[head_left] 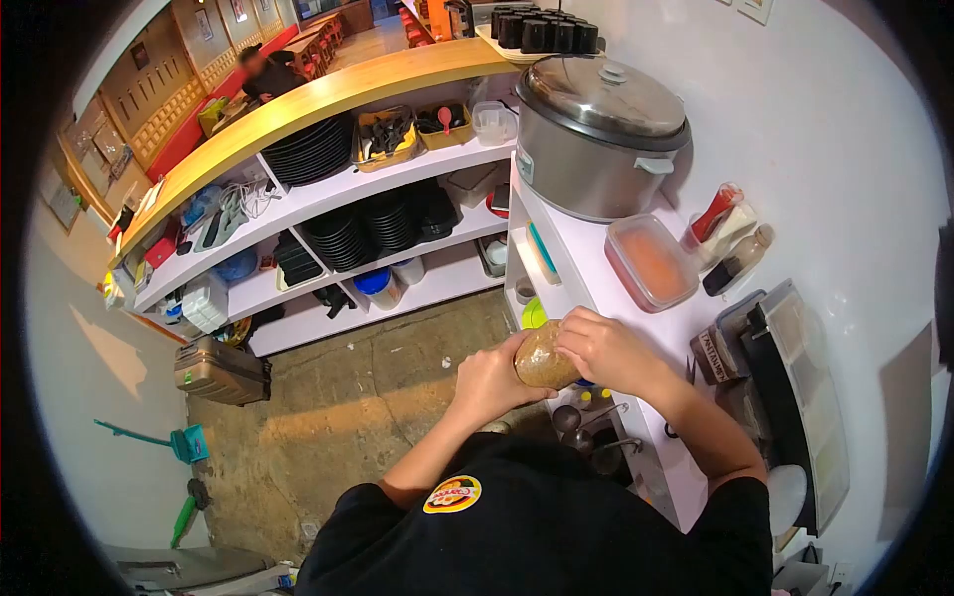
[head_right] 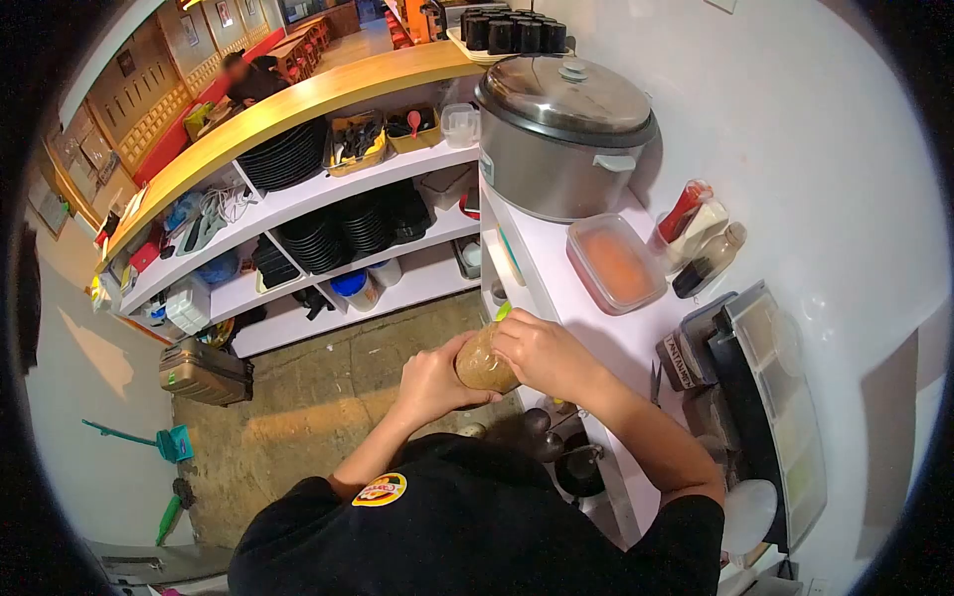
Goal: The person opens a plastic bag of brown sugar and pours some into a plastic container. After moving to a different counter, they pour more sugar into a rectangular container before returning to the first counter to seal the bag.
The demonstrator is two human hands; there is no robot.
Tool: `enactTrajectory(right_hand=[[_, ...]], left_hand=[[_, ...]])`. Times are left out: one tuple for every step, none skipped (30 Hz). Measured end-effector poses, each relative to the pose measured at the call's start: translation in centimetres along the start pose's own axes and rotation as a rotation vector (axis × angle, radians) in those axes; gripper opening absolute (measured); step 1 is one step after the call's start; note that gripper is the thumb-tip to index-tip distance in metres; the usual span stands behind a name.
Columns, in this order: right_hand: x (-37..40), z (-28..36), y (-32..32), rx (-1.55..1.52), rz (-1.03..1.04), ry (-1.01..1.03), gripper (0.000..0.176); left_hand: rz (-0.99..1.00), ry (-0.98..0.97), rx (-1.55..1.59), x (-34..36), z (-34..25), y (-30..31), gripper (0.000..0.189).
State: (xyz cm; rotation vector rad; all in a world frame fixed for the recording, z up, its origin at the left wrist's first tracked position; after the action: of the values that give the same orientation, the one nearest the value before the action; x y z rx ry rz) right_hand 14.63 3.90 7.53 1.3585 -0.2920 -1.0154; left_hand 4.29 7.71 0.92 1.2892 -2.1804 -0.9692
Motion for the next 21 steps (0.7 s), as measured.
enactTrajectory(right_hand=[[-0.1,0.2,-0.1,0.042,0.027,0.005,0.015],[-0.1,0.6,-0.1,0.086,0.053,0.008,0.015],[0.0,0.8,-0.2,0.132,0.078,0.009,0.016],[0.1,0.8,-0.3,0.14,0.08,0.007,0.016],[0.3,0.6,-0.6,0.147,0.083,0.004,0.016],[0.5,0.5,-1.0,0.155,0.087,0.002,0.016],[0.7,0.3,-1.3,0.163,0.087,-0.003,0.015],[0.9,0.2,-1.6,0.171,0.086,-0.007,0.015],[1.0,0.0,-1.8,0.177,0.086,-0.011,0.014],[1.0,-0.2,-1.8,0.165,0.067,-0.039,0.014],[1.1,-0.5,-1.7,0.151,0.049,-0.067,0.014],[1.2,-0.7,-1.6,0.136,0.032,-0.093,0.014],[1.2,-0.9,-1.5,0.125,0.019,-0.122,0.013],[1.2,-1.1,-1.5,0.113,0.006,-0.148,0.013],[1.2,-1.3,-1.5,0.103,-0.01,-0.174,0.013],[1.2,-1.4,-1.4,0.083,-0.041,-0.192,0.012],[1.2,-1.5,-1.3,0.066,-0.073,-0.211,0.012],[1.3,-1.7,-1.2,0.049,-0.106,-0.231,0.011],[1.3,-2.0,-1.2,0.03,-0.113,-0.238,0.011],[1.3,-2.3,-1.2,0.009,-0.12,-0.245,0.011],[1.3,-2.4,-1.3,-0.015,-0.124,-0.25,0.011]], left_hand=[[-0.004,-0.005,-0.005,0.0,-0.1,0.0,0.076],[-0.006,-0.013,-0.011,-0.1,-0.3,0.1,0.076],[0.011,-0.002,-0.013,-0.1,-0.3,0.0,0.076],[0.03,0.008,-0.015,-0.2,-0.3,-0.2,0.076],[0.049,0.019,-0.016,-0.1,-0.2,-0.5,0.076],[0.052,0.012,-0.02,-0.1,-0.3,-0.7,0.076],[0.053,0.006,-0.023,-0.1,-0.3,-0.9,0.075],[0.053,0.001,-0.026,-0.2,-0.3,-1.1,0.075],[0.061,0.009,-0.029,-0.2,-0.3,-1.2,0.075],[0.071,0.019,-0.03,-0.3,-0.2,-1.4,0.075],[0.081,0.03,-0.031,-0.3,-0.2,-1.6,0.075],[0.073,0.017,-0.025,-0.4,-0.3,-1.6,0.075],[0.063,0.005,-0.018,-0.4,-0.4,-1.6,0.075],[0.051,-0.005,-0.014,-0.5,-0.5,-1.5,0.076],[0.051,-0.004,-0.014,-0.5,-0.5,-1.5,0.076],[0.051,-0.006,-0.016,-0.6,-0.5,-1.6,0.077],[0.051,-0.01,-0.017,-0.7,-0.5,-1.6,0.077],[0.058,-0.01,-0.025,-0.7,-0.5,-1.8,0.078],[0.065,-0.01,-0.033,-0.7,-0.4,-1.9,0.078],[0.073,-0.008,-0.042,-0.7,-0.2,-2.1,0.079],[0.073,-0.005,-0.041,-0.7,0.0,-2.2,0.079]])
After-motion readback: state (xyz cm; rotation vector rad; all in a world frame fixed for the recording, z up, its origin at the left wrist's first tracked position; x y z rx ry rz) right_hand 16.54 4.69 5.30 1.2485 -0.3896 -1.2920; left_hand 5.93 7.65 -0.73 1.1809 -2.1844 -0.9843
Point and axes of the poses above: each hand's wrist, its own x-axis away from the middle knuckle, its own y-axis out of the back of the hand, z = x × y, the point moved 9 cm from there along -x, towards the middle knuckle, and after that the axes turned 6 degrees about y, right-handed, at the moved point
